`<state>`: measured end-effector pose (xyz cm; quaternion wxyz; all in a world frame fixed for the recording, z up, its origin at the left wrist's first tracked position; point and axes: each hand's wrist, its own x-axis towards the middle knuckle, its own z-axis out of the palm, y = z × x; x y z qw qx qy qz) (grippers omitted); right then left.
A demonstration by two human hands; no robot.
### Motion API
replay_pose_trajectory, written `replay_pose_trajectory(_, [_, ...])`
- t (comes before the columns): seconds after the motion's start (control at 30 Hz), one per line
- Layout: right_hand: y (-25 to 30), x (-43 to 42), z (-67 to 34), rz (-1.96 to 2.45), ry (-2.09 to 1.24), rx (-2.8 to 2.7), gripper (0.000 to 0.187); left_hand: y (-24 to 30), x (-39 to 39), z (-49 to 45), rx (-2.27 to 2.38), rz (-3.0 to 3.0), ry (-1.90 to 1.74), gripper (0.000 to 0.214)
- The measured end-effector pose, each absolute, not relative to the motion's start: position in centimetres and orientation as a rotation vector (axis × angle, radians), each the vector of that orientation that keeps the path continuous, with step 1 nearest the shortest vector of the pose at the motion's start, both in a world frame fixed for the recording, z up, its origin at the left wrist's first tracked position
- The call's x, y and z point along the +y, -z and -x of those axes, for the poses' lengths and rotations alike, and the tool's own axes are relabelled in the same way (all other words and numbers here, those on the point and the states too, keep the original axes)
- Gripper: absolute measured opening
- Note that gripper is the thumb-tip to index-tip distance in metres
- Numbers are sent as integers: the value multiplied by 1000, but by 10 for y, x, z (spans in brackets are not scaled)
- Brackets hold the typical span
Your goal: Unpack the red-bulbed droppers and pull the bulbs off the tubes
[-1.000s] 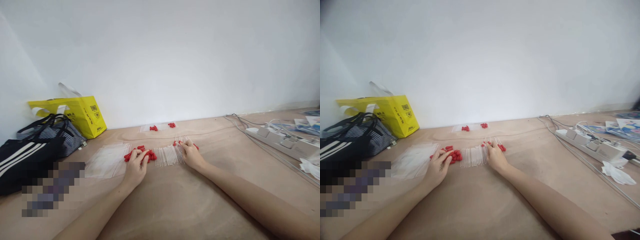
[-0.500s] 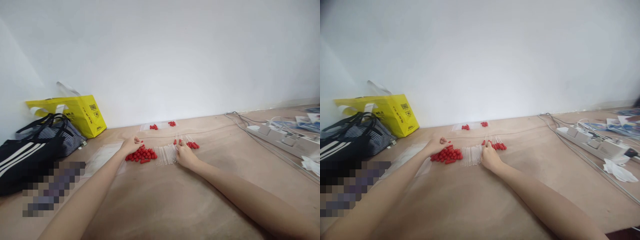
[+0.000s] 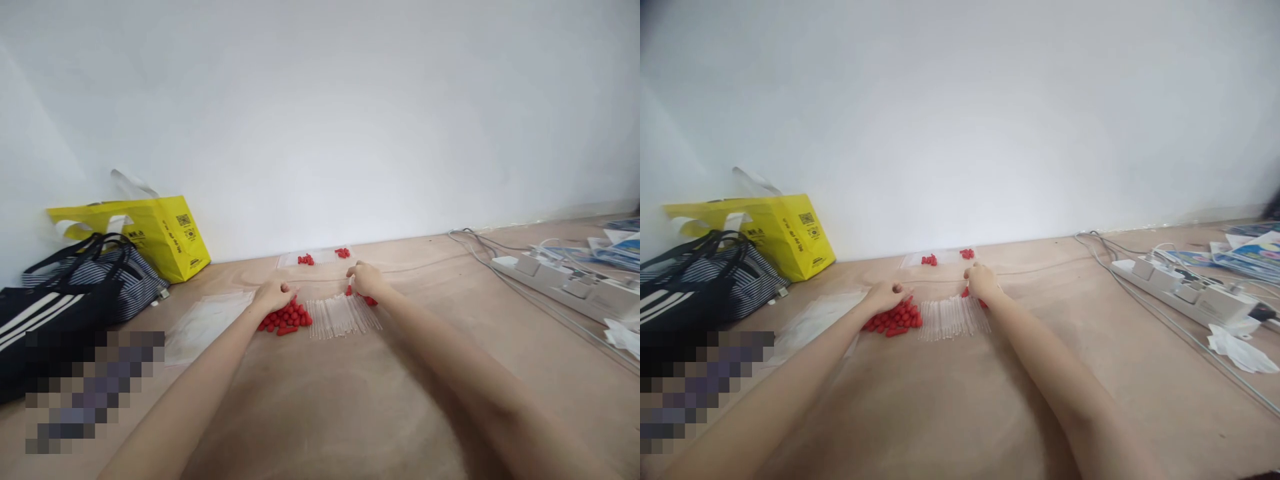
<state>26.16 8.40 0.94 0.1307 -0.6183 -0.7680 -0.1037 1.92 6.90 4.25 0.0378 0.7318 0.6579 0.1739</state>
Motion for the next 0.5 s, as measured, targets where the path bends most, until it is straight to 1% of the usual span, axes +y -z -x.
replay_pose_trajectory(0.07, [-11,94,-263,1695,369,-2380,29,-42,58,-17,2058,-2270,-669,37])
replay_pose_trajectory(0.17, [-15,103,-266,1503,475,-2624,23,-33,36,-11,2087,-2362,-962,33])
replay_pose_trajectory(0.23, [-16,106,-264,1363,546,-2768,19,-24,19,-7,1969,-2505,-1254,29])
replay_pose_trajectory(0.3, [-16,109,-260,1237,615,-2872,17,-15,5,-4,1751,-2645,-1421,26])
replay_pose_trajectory(0.4, [-14,114,-250,1105,706,-2958,15,-7,-9,-5,1490,-2764,-1460,20])
replay_pose_trajectory(0.5, [-16,115,-247,1040,778,-2984,7,-4,-14,-8,1368,-2814,-1425,16])
